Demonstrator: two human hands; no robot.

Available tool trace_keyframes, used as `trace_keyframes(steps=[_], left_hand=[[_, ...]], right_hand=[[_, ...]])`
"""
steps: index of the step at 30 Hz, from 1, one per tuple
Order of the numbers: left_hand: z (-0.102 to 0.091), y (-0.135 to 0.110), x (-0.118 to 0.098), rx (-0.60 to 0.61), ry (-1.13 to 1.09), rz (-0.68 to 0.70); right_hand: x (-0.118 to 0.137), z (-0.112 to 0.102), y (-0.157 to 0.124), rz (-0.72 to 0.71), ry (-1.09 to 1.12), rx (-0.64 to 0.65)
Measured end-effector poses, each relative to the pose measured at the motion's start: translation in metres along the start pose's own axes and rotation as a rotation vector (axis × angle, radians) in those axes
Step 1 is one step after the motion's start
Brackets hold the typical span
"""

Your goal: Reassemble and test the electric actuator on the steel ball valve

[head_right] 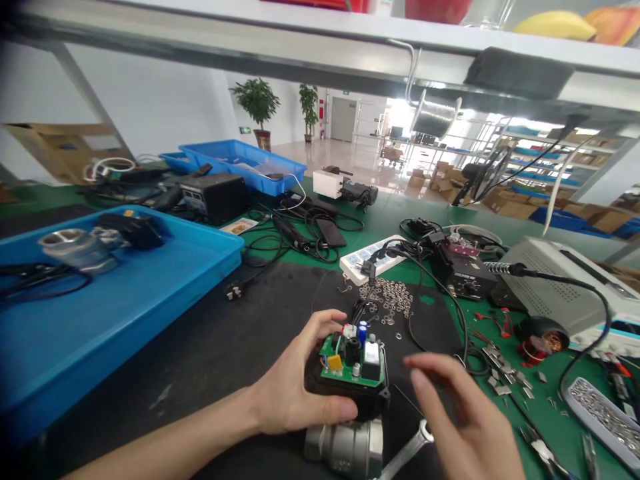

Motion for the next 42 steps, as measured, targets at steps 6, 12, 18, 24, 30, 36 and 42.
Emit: trace_keyframes(steps=[6,12,18,24,30,36,42], left_hand=[[0.002,0.001,0.014,-0.019,-0.05,0.04],[-0.001,0.0,0.017,-0.025,-0.031,0.032],[-0.002,0.002,0.02,-0.047,-0.031,0.048],[-0.002,0.002,0.019,-0.041,-0.034,0.046],[-0.001,0.004,0.022,-0.024,-0.062,0.024],[0.0,0.006,0.023,-0.012,-0.089,0.019],[0.002,0.008,0.028,-0.008,-0.162,-0.027]], right_hand=[[0.0,0.061,0.165,-0.026,-0.354,0.081],[-0.028,0.11,0.216,0.028,-0.407,0.147],[-0.007,0.089,0.229,-0.098,-0.545,0.147],[0.016,0.107,0.233,-0.29,-0.796,0.238],[0.032,0.12,0.241,-0.335,-0.96,0.343],[0.032,0.121,0.251,-0.292,-1.01,0.382],[0.023,0.128,0.258,-0.245,-1.002,0.409]])
Point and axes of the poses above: each hand's wrist, its own y-axis towards the middle knuckle, its own z-axis out of the palm, x = y × z, the point moved 6 cm from there along y, towards the middle knuckle, and after that the axes turned 2 degrees about x, right-handed, at the moved point
